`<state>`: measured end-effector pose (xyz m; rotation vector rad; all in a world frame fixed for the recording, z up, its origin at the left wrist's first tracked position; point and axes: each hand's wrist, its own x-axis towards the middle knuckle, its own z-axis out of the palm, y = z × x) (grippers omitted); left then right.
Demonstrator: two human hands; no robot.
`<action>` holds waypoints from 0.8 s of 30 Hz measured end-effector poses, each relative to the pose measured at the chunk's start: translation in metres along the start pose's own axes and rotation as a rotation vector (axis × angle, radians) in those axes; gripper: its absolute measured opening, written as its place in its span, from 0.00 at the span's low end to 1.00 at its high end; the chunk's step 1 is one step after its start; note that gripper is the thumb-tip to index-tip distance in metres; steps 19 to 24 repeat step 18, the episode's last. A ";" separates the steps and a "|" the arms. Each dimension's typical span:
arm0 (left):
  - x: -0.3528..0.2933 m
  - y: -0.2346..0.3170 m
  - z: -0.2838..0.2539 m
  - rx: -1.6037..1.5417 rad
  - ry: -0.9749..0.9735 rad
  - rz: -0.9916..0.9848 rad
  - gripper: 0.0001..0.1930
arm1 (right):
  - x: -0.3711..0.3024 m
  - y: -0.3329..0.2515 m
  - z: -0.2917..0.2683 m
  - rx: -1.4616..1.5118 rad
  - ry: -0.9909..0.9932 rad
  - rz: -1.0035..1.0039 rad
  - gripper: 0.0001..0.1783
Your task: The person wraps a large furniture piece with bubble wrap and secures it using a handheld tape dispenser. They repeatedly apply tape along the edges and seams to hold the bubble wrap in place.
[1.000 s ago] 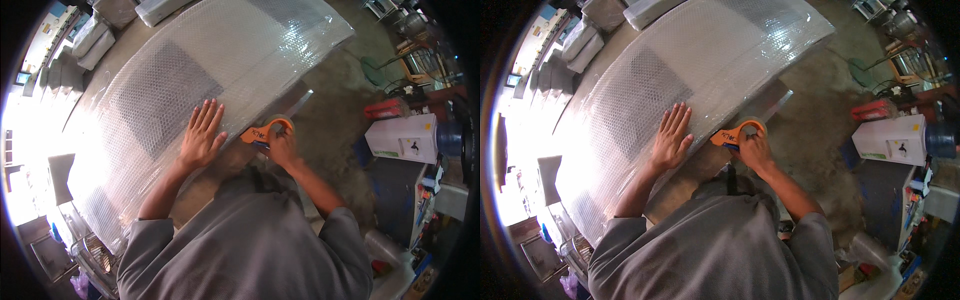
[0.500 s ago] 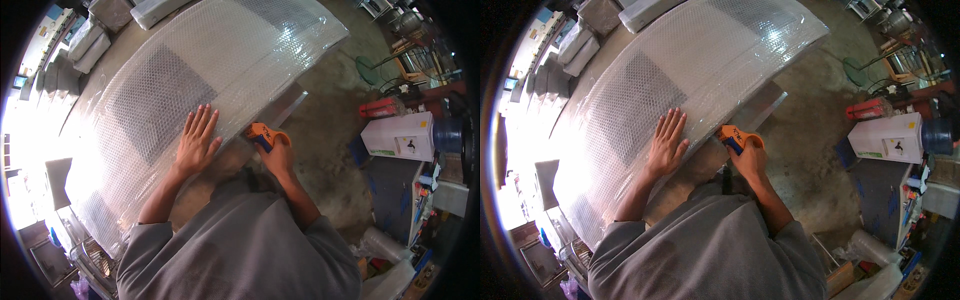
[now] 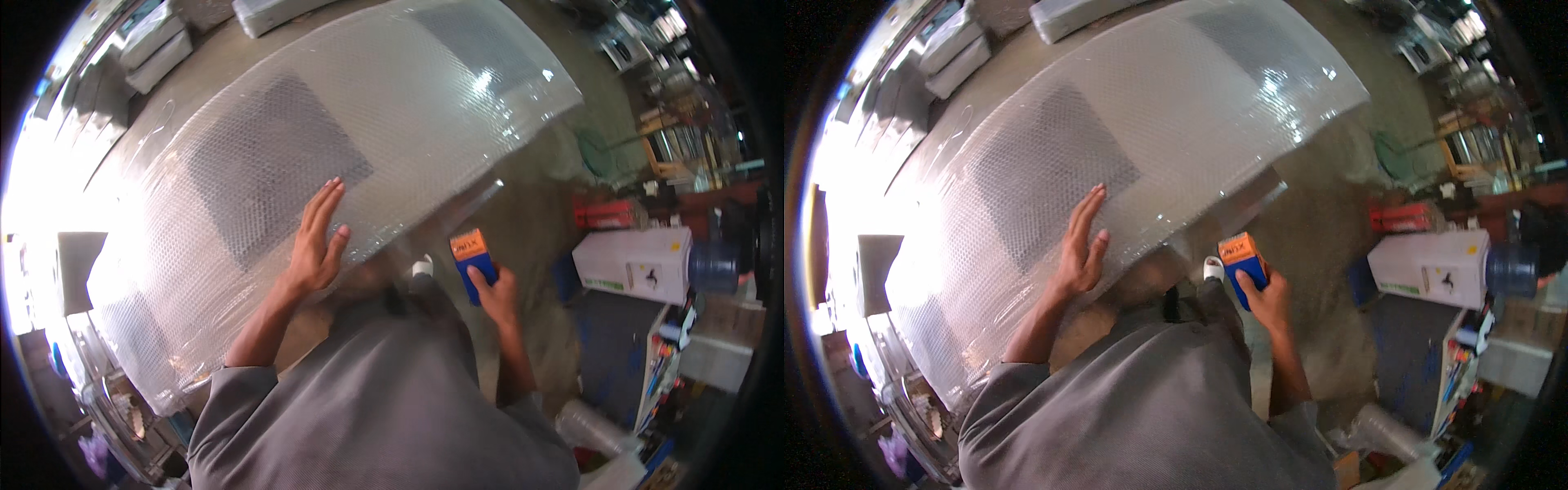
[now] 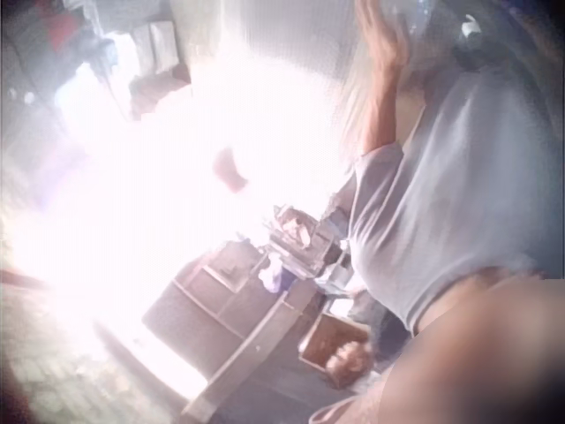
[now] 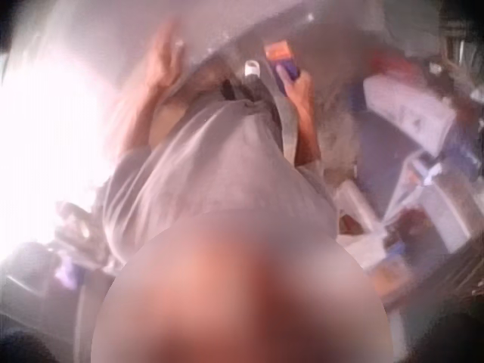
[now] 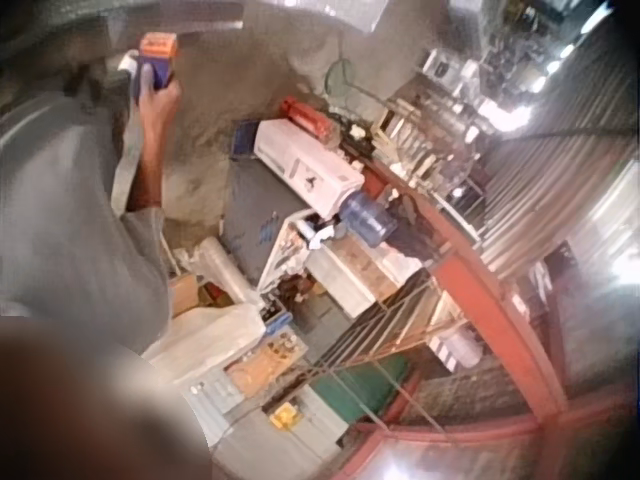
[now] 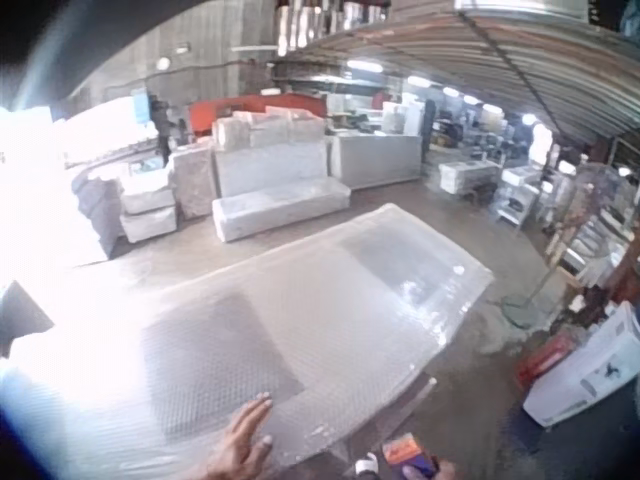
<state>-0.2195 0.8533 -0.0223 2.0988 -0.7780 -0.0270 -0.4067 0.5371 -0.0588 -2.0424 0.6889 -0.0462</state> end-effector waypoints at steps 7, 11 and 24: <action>-0.041 0.000 -0.032 -0.086 0.607 -0.241 0.27 | 0.047 -0.220 -0.013 -0.536 -0.605 -0.588 0.34; -0.079 0.006 -0.022 -0.116 0.641 -0.345 0.32 | 0.069 -0.296 0.081 -1.042 -1.029 -0.590 0.38; -0.098 -0.003 -0.004 0.040 0.499 -0.375 0.39 | 0.074 -0.326 0.149 -1.356 -1.105 -0.624 0.35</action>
